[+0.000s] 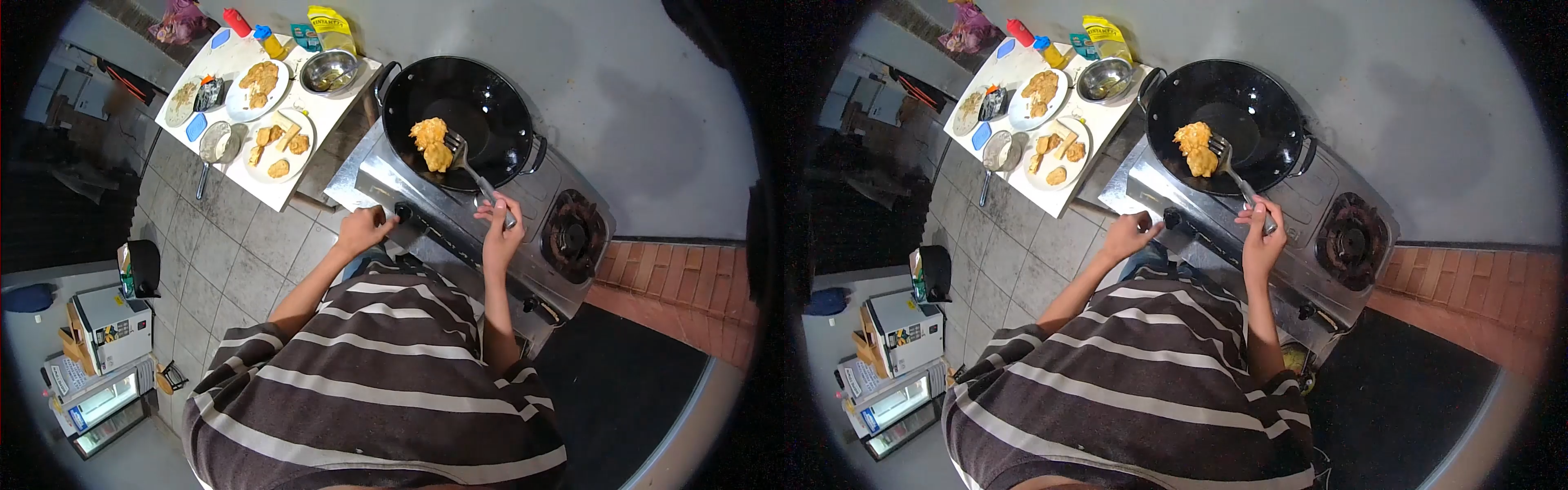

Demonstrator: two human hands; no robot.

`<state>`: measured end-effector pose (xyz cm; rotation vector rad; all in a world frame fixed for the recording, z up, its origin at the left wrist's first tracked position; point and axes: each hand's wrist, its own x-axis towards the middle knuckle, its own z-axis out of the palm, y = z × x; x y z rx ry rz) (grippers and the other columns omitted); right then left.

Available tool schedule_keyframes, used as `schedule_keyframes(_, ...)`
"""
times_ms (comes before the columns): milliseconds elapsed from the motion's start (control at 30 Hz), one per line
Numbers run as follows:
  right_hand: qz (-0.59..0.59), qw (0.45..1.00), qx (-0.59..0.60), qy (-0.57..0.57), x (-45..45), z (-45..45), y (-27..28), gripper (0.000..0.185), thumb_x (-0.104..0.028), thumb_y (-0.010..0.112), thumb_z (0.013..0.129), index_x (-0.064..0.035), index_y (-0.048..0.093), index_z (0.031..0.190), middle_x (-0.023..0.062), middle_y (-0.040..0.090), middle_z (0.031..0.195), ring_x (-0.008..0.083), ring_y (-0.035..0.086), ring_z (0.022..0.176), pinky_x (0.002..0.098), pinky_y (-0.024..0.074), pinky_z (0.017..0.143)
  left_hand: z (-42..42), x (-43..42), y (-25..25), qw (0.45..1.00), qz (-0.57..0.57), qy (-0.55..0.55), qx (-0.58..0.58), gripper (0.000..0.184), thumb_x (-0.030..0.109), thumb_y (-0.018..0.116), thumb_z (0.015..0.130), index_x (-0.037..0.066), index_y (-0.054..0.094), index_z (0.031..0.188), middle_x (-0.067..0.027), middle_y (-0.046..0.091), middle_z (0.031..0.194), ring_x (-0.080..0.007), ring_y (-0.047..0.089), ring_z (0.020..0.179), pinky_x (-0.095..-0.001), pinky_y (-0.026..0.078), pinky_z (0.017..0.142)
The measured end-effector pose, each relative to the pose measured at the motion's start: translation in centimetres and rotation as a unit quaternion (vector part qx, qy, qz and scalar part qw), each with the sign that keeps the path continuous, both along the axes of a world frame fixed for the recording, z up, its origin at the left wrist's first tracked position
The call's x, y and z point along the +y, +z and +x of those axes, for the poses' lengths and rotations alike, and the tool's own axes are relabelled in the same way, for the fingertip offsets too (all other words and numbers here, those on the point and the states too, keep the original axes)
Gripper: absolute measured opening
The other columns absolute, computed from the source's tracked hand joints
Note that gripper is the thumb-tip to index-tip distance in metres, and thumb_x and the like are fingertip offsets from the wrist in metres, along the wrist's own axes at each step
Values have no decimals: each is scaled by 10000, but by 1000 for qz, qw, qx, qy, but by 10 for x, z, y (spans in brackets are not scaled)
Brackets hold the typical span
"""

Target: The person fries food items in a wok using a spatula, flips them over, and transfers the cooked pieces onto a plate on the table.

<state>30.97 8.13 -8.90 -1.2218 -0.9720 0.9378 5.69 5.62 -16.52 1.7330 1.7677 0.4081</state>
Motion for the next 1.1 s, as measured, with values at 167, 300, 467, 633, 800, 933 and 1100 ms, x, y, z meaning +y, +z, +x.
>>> schedule_keyframes(167,10,1000,-6,7,-4,3,-3,224,-139,495,983,53,601,1031,110,608,869,133,611,727,287,556,644,19,10,-28,995,11,-57,80,457,510,604,814,56,657,802,-158,654,704,-327,658,688,-441,526,608)
schedule_keyframes(300,9,1000,-15,-1,-5,5,-2,221,-138,498,982,51,601,1032,105,609,872,132,611,728,281,554,646,26,11,-33,994,5,-50,94,427,481,620,804,56,660,825,-167,656,723,-331,656,688,-445,530,614)
schedule_keyframes(467,3,999,-35,23,-8,9,-8,269,-192,490,992,52,580,1058,138,626,899,155,622,748,294,544,688,30,10,-42,988,61,-68,128,327,328,669,763,66,604,948,-144,662,850,-319,664,736,-427,537,625)
schedule_keyframes(633,16,997,-64,37,-16,14,-17,259,-179,490,991,55,578,1059,139,625,907,160,623,760,289,528,712,27,9,-48,973,99,-119,169,329,318,654,783,71,571,984,-136,642,890,-315,662,730,-417,534,592)
schedule_keyframes(800,45,997,-51,31,-20,17,-27,238,-155,486,988,56,577,1051,141,617,918,162,622,774,290,526,724,18,3,-39,982,89,-83,142,356,410,599,849,69,567,945,-127,642,866,-321,658,718,-415,530,575)
schedule_keyframes(933,38,998,-44,29,-22,18,-26,224,-142,482,987,53,576,1044,135,609,931,166,622,787,294,526,736,6,-9,-43,994,36,-37,101,427,485,536,891,60,570,907,-125,643,819,-327,652,715,-433,517,600)
schedule_keyframes(1100,52,997,-38,39,-22,24,-27,188,-89,482,973,57,588,1026,125,597,945,173,626,799,299,533,729,4,-16,-28,999,-9,-6,44,441,483,527,903,47,584,881,-134,646,771,-331,646,713,-447,499,628)
